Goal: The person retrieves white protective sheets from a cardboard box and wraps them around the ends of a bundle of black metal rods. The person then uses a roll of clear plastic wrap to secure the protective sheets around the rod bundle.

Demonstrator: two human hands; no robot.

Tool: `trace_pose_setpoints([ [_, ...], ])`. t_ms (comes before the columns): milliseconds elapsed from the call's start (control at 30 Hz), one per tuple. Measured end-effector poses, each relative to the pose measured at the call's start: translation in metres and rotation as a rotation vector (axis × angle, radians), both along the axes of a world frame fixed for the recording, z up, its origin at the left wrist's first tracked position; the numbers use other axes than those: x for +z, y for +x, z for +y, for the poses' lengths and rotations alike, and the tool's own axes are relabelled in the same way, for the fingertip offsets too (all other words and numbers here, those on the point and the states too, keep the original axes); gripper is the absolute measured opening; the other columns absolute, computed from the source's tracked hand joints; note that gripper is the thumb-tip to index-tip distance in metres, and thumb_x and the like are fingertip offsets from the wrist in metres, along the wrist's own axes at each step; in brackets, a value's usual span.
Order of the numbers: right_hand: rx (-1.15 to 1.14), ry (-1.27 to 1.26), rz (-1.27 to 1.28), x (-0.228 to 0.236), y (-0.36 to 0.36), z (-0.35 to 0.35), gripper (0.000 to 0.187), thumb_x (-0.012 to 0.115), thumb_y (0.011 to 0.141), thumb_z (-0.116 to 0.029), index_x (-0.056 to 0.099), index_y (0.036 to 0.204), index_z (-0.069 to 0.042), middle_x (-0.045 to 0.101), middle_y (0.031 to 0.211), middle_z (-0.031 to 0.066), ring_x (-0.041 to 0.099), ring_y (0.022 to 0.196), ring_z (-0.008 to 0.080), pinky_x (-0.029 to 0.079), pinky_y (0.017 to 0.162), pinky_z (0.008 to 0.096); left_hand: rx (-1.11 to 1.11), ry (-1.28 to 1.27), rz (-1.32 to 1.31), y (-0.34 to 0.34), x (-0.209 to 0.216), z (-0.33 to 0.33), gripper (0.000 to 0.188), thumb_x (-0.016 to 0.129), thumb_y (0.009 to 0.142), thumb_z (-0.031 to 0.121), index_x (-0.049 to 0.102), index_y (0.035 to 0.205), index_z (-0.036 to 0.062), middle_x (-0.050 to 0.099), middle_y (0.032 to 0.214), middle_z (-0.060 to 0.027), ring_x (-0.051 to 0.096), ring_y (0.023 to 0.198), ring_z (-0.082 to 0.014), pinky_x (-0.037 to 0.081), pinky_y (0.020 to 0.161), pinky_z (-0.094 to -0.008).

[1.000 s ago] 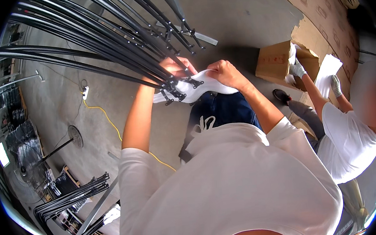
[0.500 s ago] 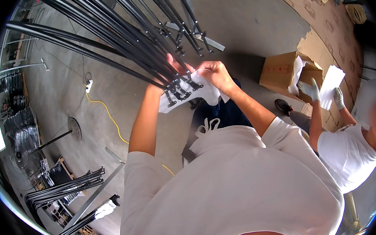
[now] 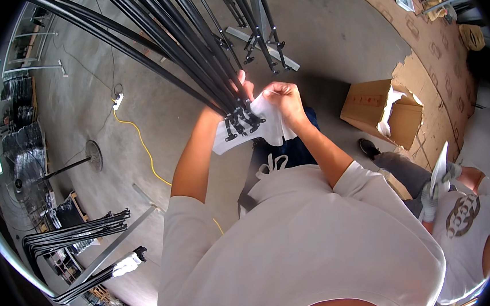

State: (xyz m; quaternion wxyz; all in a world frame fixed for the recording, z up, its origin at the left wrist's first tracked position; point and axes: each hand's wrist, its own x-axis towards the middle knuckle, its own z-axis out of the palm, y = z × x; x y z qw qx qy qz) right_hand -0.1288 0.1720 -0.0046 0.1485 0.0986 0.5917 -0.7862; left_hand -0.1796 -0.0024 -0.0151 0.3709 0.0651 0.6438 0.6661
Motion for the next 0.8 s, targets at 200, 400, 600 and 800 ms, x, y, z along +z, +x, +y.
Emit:
trace_pose_setpoints([
  [200,0.144,-0.157,-0.009,-0.004,-0.003,0.002,0.015,0.05,0.084,-0.011,0.054,0.071,-0.004,0.056,0.067,-0.0007,0.047,0.062,0.0053,0.038,0.058,0.021,0.076,-0.032,0.042,-0.004,-0.001,0.002,0.025,0.049,0.086,0.031,0.046,0.071,0.0107,0.044,0.062,0.0043,0.041,0.057,-0.0049,0.032,0.052,-0.0179],
  [400,0.25,-0.19,0.058,-0.004,-0.004,-0.001,0.017,0.045,0.089,-0.015,0.048,0.074,-0.007,0.052,0.071,-0.0021,0.043,0.067,0.0046,0.036,0.063,0.0204,0.033,-0.005,0.006,-0.016,0.0,-0.015,0.015,0.049,0.084,0.022,0.052,0.078,0.0085,0.05,0.07,0.0047,0.049,0.062,-0.0054,0.04,0.055,-0.0186],
  [600,0.221,-0.2,0.061,-0.006,-0.001,0.0,0.012,0.048,0.087,-0.015,0.048,0.079,-0.006,0.052,0.073,-0.0018,0.044,0.071,0.0053,0.037,0.064,0.0217,0.23,0.185,-0.195,-0.002,-0.011,-0.024,0.015,0.051,0.084,0.018,0.052,0.075,0.0056,0.056,0.074,-0.0021,0.054,0.065,-0.0105,0.044,0.058,-0.0222],
  [800,0.23,0.375,0.317,0.002,0.0,-0.003,0.019,0.063,0.074,-0.011,0.052,0.085,-0.001,0.058,0.075,0.0084,0.054,0.072,0.0187,0.043,0.068,0.0292,0.259,0.336,-0.148,0.005,-0.021,-0.034,0.021,0.053,0.081,0.023,0.057,0.083,0.0023,0.059,0.082,-0.0084,0.058,0.079,-0.0191,0.047,0.07,-0.0281],
])
